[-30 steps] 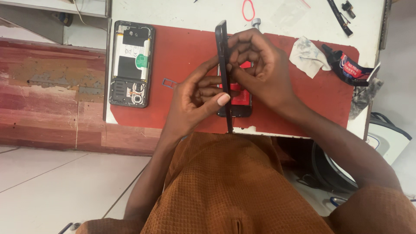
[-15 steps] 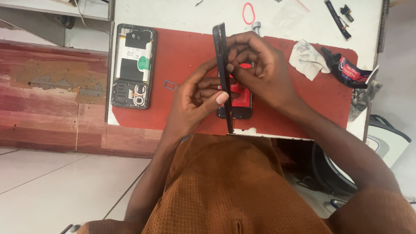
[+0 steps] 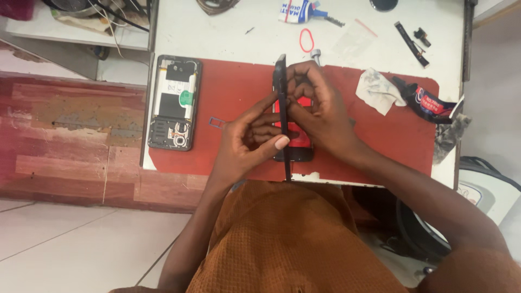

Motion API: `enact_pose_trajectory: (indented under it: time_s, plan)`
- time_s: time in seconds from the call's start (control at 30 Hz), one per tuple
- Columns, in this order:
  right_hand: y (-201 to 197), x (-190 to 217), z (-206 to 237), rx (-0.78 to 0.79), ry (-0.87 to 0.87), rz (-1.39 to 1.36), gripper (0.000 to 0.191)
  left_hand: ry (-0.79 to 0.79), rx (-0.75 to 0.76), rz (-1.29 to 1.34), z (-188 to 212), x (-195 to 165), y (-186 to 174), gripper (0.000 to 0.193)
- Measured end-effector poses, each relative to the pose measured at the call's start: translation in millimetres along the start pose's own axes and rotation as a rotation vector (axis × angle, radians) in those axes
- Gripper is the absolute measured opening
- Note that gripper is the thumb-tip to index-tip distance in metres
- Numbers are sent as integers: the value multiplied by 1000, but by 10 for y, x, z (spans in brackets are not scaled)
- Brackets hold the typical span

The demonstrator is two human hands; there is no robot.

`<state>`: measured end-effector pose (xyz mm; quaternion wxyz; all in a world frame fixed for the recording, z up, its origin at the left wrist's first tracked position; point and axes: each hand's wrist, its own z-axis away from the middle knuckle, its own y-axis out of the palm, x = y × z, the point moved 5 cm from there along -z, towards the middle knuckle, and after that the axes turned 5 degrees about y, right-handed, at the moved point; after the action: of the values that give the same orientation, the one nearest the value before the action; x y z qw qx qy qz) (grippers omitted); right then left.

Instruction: The person reassembles a smartphone by screwing the back cover onto the chassis, then powers it on to confirm the display works. They then begin disassembling a second smartphone by removing screws from its back cover.

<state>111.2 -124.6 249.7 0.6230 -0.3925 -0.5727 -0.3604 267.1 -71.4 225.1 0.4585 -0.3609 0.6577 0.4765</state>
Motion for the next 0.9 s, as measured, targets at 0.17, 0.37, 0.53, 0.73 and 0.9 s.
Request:
enact_pose_trajectory:
  time_s: [0.17, 0.37, 0.53, 0.73, 0.9]
  plan:
    - [-62, 204, -57, -80, 32, 317, 32, 44, -58, 128, 39, -49, -102, 76]
    - [-142, 352, -106, -142, -156, 977, 58, 145, -124, 233, -5, -72, -226, 67]
    - [-221, 294, -157, 5, -94, 1099, 80, 118, -193, 147, -15, -34, -297, 66]
    - [-258, 265, -134, 8, 11, 1071, 83, 151, -208, 166, -45, -78, -328, 63]
    - [-236, 364, -161, -35, -83, 1079, 81, 140, -211, 238, -51, -104, -322, 57]
